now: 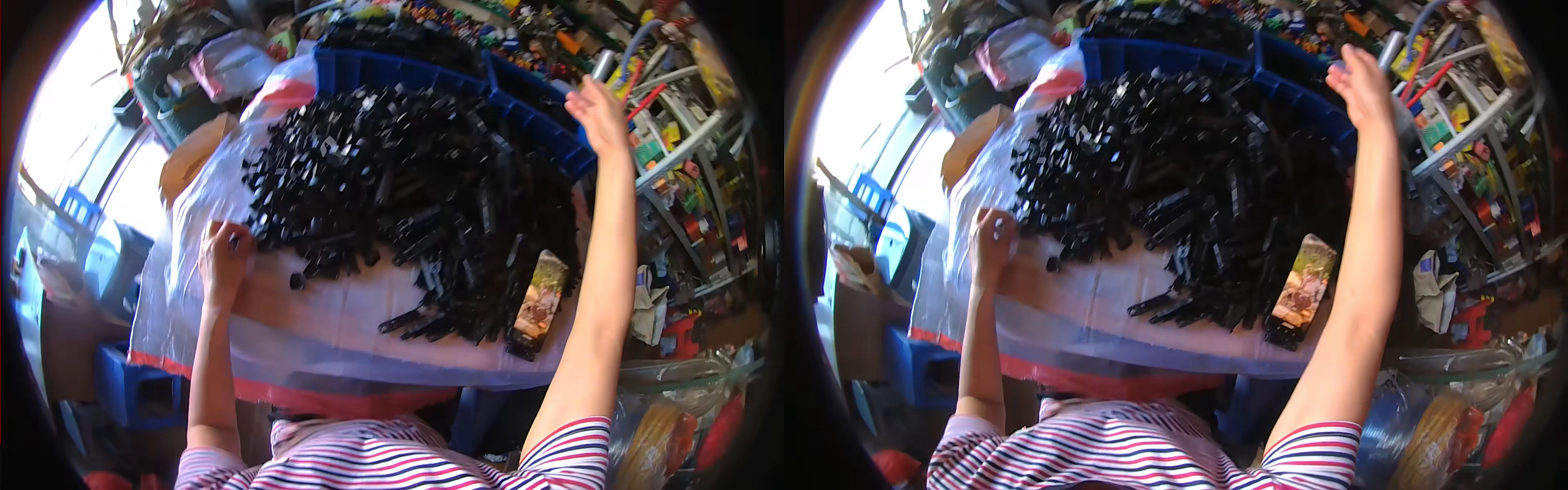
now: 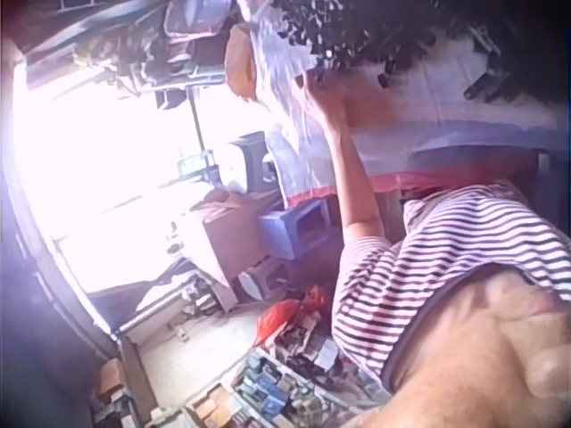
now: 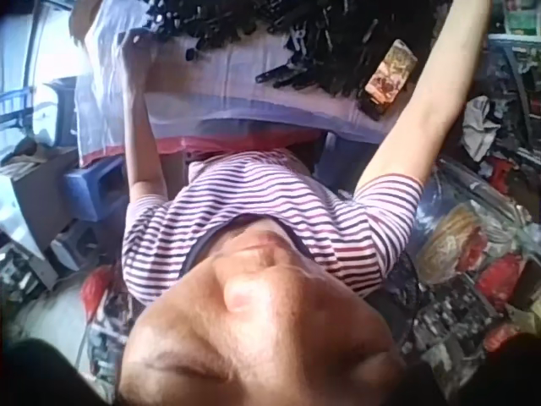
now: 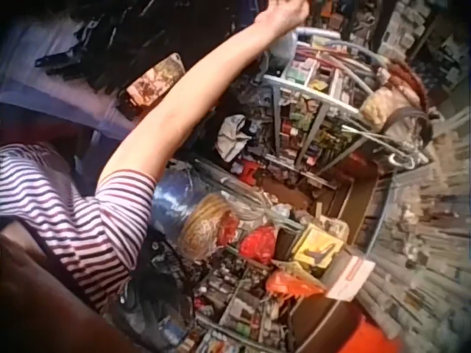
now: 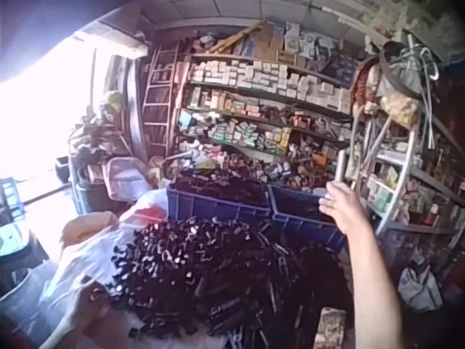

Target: Assembling small black plastic components by hand.

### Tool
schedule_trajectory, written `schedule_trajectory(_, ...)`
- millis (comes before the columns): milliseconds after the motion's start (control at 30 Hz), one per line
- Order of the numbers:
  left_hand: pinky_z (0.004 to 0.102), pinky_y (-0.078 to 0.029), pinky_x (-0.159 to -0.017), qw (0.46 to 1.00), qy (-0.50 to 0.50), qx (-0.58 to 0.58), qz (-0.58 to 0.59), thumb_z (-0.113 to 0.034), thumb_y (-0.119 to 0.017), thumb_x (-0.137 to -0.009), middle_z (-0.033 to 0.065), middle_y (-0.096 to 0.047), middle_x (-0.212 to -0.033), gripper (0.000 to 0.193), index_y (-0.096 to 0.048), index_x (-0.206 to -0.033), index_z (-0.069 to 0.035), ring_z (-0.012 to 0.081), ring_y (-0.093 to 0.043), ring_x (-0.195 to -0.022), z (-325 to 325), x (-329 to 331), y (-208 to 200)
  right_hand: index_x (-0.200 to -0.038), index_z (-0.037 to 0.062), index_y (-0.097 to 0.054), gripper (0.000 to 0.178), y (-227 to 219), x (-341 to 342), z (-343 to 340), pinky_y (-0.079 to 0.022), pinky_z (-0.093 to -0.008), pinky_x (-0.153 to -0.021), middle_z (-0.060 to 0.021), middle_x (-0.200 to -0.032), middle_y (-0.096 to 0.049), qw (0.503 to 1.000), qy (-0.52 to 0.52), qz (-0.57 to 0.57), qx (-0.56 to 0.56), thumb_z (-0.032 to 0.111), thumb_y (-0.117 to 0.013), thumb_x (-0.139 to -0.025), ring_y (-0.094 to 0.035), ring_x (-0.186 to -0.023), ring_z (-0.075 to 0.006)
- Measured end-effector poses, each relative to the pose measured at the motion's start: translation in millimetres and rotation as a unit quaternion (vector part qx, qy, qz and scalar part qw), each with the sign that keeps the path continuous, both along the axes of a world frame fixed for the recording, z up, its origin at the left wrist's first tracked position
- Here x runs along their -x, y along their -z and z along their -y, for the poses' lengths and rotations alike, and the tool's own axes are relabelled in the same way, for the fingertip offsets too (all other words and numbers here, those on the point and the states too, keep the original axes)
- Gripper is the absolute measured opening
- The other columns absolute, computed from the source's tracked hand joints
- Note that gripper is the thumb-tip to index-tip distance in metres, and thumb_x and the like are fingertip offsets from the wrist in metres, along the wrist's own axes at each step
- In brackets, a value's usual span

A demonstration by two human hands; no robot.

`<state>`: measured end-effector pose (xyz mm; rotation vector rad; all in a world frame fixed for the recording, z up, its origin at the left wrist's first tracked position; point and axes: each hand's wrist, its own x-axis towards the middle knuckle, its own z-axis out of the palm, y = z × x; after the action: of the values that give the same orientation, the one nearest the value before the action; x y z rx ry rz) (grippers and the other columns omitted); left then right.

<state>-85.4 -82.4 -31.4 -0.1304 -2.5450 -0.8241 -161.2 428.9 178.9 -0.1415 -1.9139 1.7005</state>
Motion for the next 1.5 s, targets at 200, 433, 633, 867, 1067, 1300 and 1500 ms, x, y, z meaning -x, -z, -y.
schedule_trajectory(200, 0.0313, -0.045, -0.068, 0.997, 0.011, -0.068, 0.041, -0.008, -0.064, -0.072, 0.0085, -0.058, -0.083, 0.01, -0.062, -0.082, -0.006, 0.0229, -0.057, -0.076, 1, -8, -15, -0.097, 0.0025, -0.061, 0.016, 70, -142, 181, -0.046, -0.0305, -0.07, -0.0064, -0.09, -0.062, 0.874, -0.23, -0.041, -0.426, 0.006, -0.055, -0.082, -0.056, -0.081, -0.019)
schedule_trajectory(433, 0.0234, -0.044, -0.07, 0.903, 0.16, -0.389, 0.088, 0.0, -0.061, -0.079, 0.0033, -0.059, -0.096, 0.021, -0.061, -0.1, -0.001, 0.01, -0.054, -0.078, -25, -43, -23, -0.093, -0.0011, -0.061, 0.029, 144, -189, 222, -0.044, -0.0354, -0.074, -0.0093, -0.092, -0.059, 0.798, -0.29, 0.034, -0.528, 0.004, -0.068, -0.066, -0.053, -0.084, -0.0254)
schedule_trajectory(633, 0.0201, -0.043, -0.052, 0.788, 0.226, -0.502, 0.276, -0.013, -0.061, -0.084, 0.0018, -0.057, -0.073, 0.014, -0.059, -0.091, -0.001, 0.0069, -0.055, -0.06, -60, -69, -39, -0.094, 0.0028, -0.057, 0.031, 151, -184, 234, -0.043, -0.0382, -0.079, -0.0079, -0.096, -0.058, 0.828, -0.184, -0.043, -0.529, 0.004, -0.069, -0.065, -0.053, -0.091, -0.0259)
schedule_trajectory(867, 0.0219, -0.049, -0.063, 0.637, 0.293, -0.616, 0.359, -0.014, -0.057, -0.087, 0.0035, -0.061, -0.086, 0.021, -0.06, -0.103, -0.001, 0.0093, -0.058, -0.068, -91, -78, -40, -0.101, 0.0014, -0.057, 0.025, 142, -200, 240, -0.044, -0.024, -0.064, -0.0087, -0.086, -0.056, 0.945, -0.178, -0.025, -0.274, 0.013, -0.065, -0.081, -0.053, -0.073, -0.016)
schedule_trajectory(1067, 0.0228, -0.05, -0.061, 0.576, 0.31, -0.672, 0.347, -0.012, -0.054, -0.089, 0.0036, -0.061, -0.088, 0.015, -0.058, -0.098, -0.001, 0.0092, -0.058, -0.065, -103, -82, -33, -0.106, 0.0005, -0.059, 0.028, 152, -212, 248, -0.045, -0.0259, -0.073, -0.0105, -0.088, -0.061, 0.956, -0.186, 0.03, -0.225, 0.011, -0.065, -0.081, -0.059, -0.078, -0.0188)
schedule_trajectory(1300, 0.022, -0.048, -0.059, 0.608, 0.314, -0.648, 0.334, -0.016, -0.053, -0.09, 0.0047, -0.06, -0.085, 0.015, -0.055, -0.097, -0.002, 0.0085, -0.056, -0.063, -107, -85, -28, -0.101, -0.0006, -0.057, 0.023, 157, -216, 245, -0.044, -0.0229, -0.069, -0.0068, -0.086, -0.061, 0.968, -0.168, 0.061, -0.176, 0.019, -0.053, -0.09, -0.055, -0.075, -0.0116)
schedule_trajectory(1500, 0.0209, -0.046, -0.057, 0.692, 0.312, -0.582, 0.292, -0.017, -0.052, -0.091, 0.0038, -0.059, -0.082, 0.018, -0.056, -0.099, -0.001, 0.007, -0.055, -0.062, -107, -85, -32, -0.098, -0.0006, -0.057, 0.022, 160, -216, 240, -0.036, -0.0189, -0.055, 0.002, -0.068, -0.051, 0.968, -0.171, 0.07, -0.167, 0.02, -0.053, -0.091, -0.042, -0.061, -0.0049)
